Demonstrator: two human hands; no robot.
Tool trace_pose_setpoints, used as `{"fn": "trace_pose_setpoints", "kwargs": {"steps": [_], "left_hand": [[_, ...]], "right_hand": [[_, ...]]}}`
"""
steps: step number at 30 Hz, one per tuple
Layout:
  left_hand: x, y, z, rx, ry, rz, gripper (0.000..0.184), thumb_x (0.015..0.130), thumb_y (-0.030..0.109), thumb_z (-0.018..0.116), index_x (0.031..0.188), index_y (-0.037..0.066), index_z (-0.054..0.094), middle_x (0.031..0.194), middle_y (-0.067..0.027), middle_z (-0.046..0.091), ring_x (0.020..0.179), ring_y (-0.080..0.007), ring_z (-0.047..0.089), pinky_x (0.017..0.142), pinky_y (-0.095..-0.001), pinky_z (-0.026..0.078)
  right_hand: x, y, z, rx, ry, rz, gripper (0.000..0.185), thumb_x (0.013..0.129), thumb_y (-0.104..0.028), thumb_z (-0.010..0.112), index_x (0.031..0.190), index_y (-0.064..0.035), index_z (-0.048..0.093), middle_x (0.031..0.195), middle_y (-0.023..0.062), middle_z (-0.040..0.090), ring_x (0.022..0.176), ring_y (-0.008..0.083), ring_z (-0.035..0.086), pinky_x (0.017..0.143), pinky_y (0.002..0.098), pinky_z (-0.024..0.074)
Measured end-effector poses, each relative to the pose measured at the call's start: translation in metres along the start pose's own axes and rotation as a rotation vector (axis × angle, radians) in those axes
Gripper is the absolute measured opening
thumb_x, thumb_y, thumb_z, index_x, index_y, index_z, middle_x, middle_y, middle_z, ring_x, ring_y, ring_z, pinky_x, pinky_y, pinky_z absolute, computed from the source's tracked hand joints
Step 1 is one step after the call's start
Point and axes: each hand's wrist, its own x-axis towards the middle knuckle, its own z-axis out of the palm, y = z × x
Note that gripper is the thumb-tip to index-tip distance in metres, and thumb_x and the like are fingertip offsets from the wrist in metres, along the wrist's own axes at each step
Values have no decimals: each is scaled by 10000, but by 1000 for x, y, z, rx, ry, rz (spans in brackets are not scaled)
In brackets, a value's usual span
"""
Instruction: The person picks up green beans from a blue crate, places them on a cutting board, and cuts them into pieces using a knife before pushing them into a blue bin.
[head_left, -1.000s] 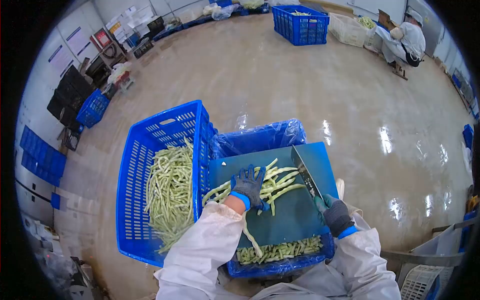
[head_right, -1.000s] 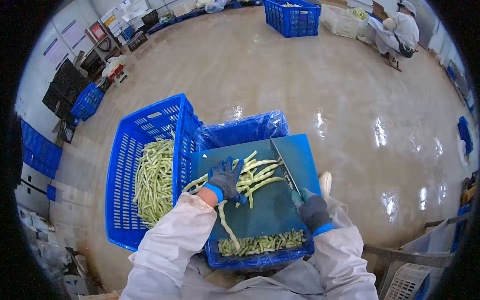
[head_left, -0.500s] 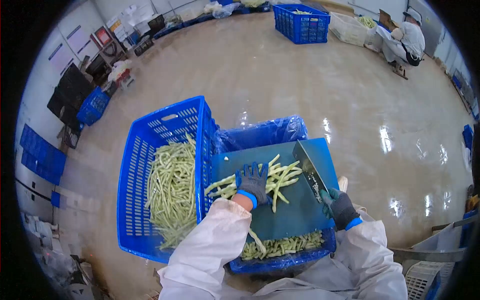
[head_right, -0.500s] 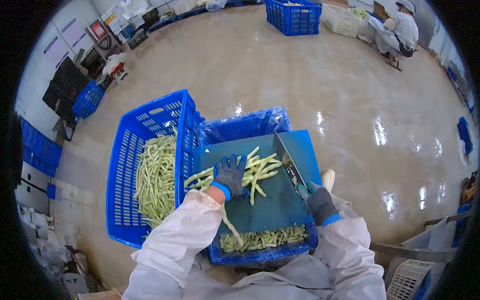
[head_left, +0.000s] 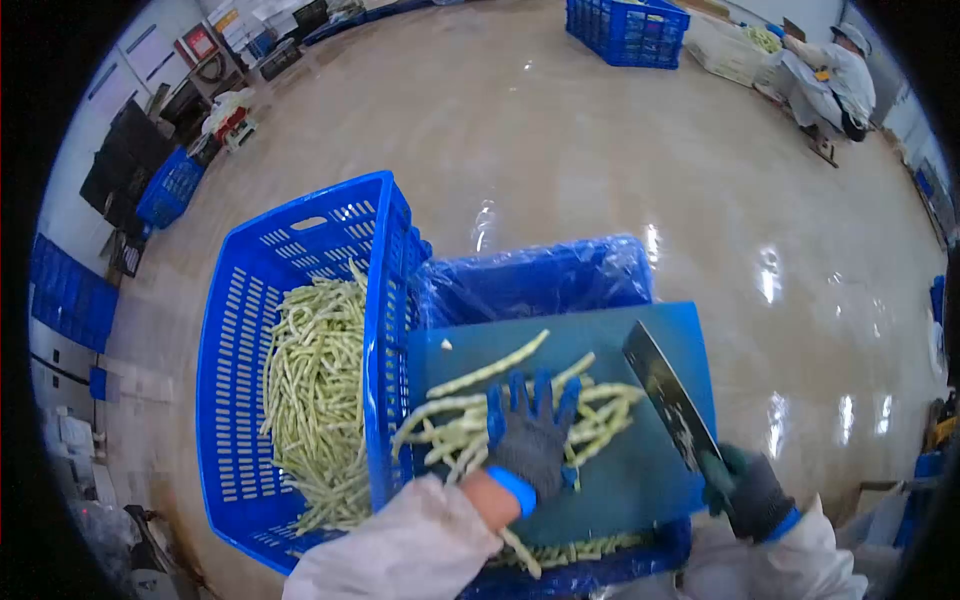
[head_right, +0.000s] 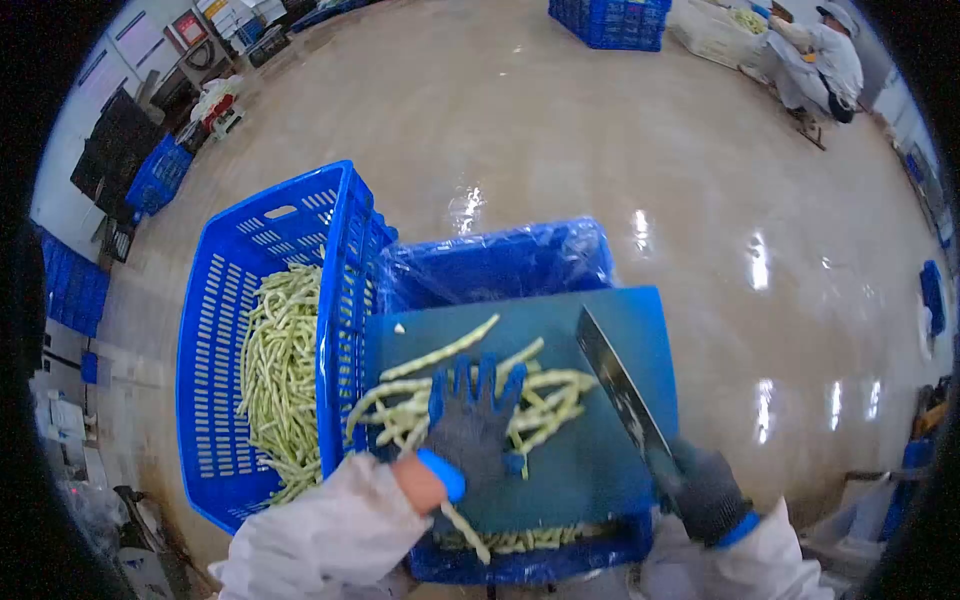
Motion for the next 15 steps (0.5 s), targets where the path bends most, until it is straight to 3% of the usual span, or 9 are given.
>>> {"fn": "trace_pose_setpoints", "kwargs": {"steps": [2, 5, 7, 8, 9, 11, 12, 13, 15], "left_hand": [[4, -6, 3, -49, 8, 12, 947, 744, 499, 627, 1457, 101, 146, 1446, -280, 188, 1312, -509, 179, 1039, -632, 129], [9, -11, 5, -35, 16, 9, 780, 826, 334, 541, 1459, 112, 145, 1445, -237, 245, 1314, -465, 228, 1038, -641, 112], [11, -15, 3, -142, 121, 52, 826, 733, 265, 601, 1445, 100, 216, 1379, -286, 314, 1223, -498, 334, 1007, -658, 174], [15, -13, -10, -119, 114, 21, 767, 739, 276, 601, 1422, 123, 289, 1362, -255, 348, 1205, -461, 365, 996, -648, 214], [18, -16, -3, -128, 100, 13, 767, 739, 276, 601, 1422, 123, 289, 1362, -255, 348, 1205, -461, 365, 996, -648, 214], [16, -14, 20, -313, 274, -35, 815, 641, 206, 640, 1402, 205, 345, 1439, -142, 305, 1319, -420, 258, 1062, -613, 176], [18, -13, 25, -276, 282, -42, 644, 741, 207, 551, 1367, 199, 400, 1397, -166, 361, 1299, -417, 296, 1053, -617, 188], [19, -13, 28, -287, 268, -50, 644, 741, 207, 551, 1367, 199, 400, 1397, -166, 361, 1299, -417, 296, 1053, -617, 188], [20, -10, 34, -1055, 289, -188, 559, 800, 205, 482, 1356, 211, 415, 1379, -171, 383, 1288, -410, 315, 1050, -618, 192]], "right_hand": [[5, -4, -1, 149, 13, 163, 225, 906, -194, 535, 994, -5, 621, 625, 53, 585, 539, 122, 577, 475, 294, 466], [11, -1, 3, 313, -47, 233, 269, 934, -206, 480, 1062, 13, 569, 641, 86, 562, 527, 136, 545, 464, 270, 445], [11, 22, 11, -138, 58, -302, 184, 922, -159, 520, 918, 0, 611, 686, 68, 578, 577, 144, 543, 498, 284, 420], [12, -24, 5, 130, -65, 281, 167, 907, -116, 513, 932, 6, 624, 720, 120, 566, 640, 183, 553, 531, 304, 426], [31, -30, 2, 124, -80, 290, 167, 907, -116, 513, 932, 6, 624, 720, 120, 566, 640, 183, 553, 531, 304, 426], [59, -49, 0, 147, -128, 187, 166, 907, -116, 513, 936, 4, 624, 720, 120, 566, 638, 184, 552, 530, 303, 424], [71, -56, -1, 158, -150, 136, 166, 907, -116, 513, 939, 3, 624, 720, 119, 566, 637, 184, 552, 529, 303, 423], [84, -62, -2, 171, -174, 85, 165, 907, -116, 513, 941, 2, 624, 720, 119, 567, 636, 185, 551, 528, 303, 423], [107, -69, -3, 201, -223, -15, 165, 907, -117, 513, 946, 0, 623, 720, 118, 567, 635, 185, 550, 527, 302, 421]]}}
